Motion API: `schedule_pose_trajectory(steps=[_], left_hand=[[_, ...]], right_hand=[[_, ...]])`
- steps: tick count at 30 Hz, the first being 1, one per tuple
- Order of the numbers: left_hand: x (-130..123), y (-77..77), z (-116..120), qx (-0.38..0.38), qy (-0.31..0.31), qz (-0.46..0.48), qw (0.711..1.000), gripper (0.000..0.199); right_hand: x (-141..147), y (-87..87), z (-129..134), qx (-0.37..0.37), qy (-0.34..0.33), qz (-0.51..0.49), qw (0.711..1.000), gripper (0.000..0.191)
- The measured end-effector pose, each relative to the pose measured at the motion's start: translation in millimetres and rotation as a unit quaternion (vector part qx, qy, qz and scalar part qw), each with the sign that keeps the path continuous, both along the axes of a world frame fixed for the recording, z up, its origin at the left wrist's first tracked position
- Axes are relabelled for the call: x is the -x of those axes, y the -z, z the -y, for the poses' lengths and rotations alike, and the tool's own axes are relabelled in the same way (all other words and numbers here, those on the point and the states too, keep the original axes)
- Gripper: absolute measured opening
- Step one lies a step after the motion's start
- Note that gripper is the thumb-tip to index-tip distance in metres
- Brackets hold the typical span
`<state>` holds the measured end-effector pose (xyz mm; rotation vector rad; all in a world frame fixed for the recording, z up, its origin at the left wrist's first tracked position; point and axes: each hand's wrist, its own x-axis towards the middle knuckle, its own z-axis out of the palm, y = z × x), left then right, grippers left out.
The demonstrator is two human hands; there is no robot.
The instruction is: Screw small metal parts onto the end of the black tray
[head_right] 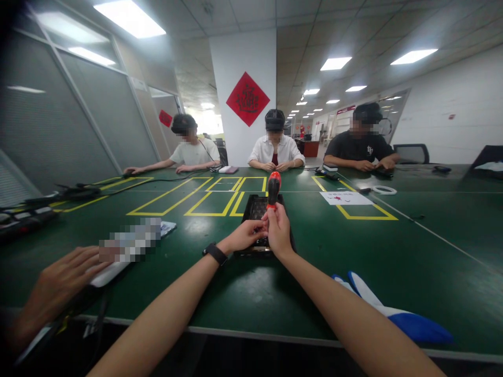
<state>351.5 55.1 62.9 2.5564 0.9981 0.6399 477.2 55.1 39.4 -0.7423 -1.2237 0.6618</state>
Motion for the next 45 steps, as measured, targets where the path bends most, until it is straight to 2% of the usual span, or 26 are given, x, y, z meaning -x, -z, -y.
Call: schedule_pose_trajectory(steps=[6,12,16,25,37,41,45], left_hand=[[-4,1.3,-2,0.007,-0.001,0.007,1.0,0.037],[-1,8.2,-7,0.006,-0.009,0.005,1.0,0.042],[-2,10.2,-10,0.024,-0.013,0.032,0.999,0.039],[-5,6.6,-5,0.085,-0.086,0.113,0.986,0.025],[-5,7.2,-7,0.124,-0.01,0.157,0.98,0.017],[-6,8.2,-7,0.127,-0.01,0.161,0.979,0.017],[-8,9.2,-8,0.127,-0.035,0.174,0.976,0.022]], right_hand=[[0,-1.5,1,0.005,-0.007,0.001,1.0,0.026],[2,-2.5,4,0.009,-0.012,-0.016,1.0,0.025],[2,-2.3,4,0.009,-0.003,-0.021,1.0,0.027],[2,-1.8,1,0.009,-0.011,-0.035,0.999,0.025],[0,0.8,-3,0.039,-0.031,-0.027,0.998,0.031],[1,0.0,-1,0.027,-0.023,-0.018,0.999,0.03],[2,0.0,0,0.012,-0.01,-0.011,1.0,0.029]])
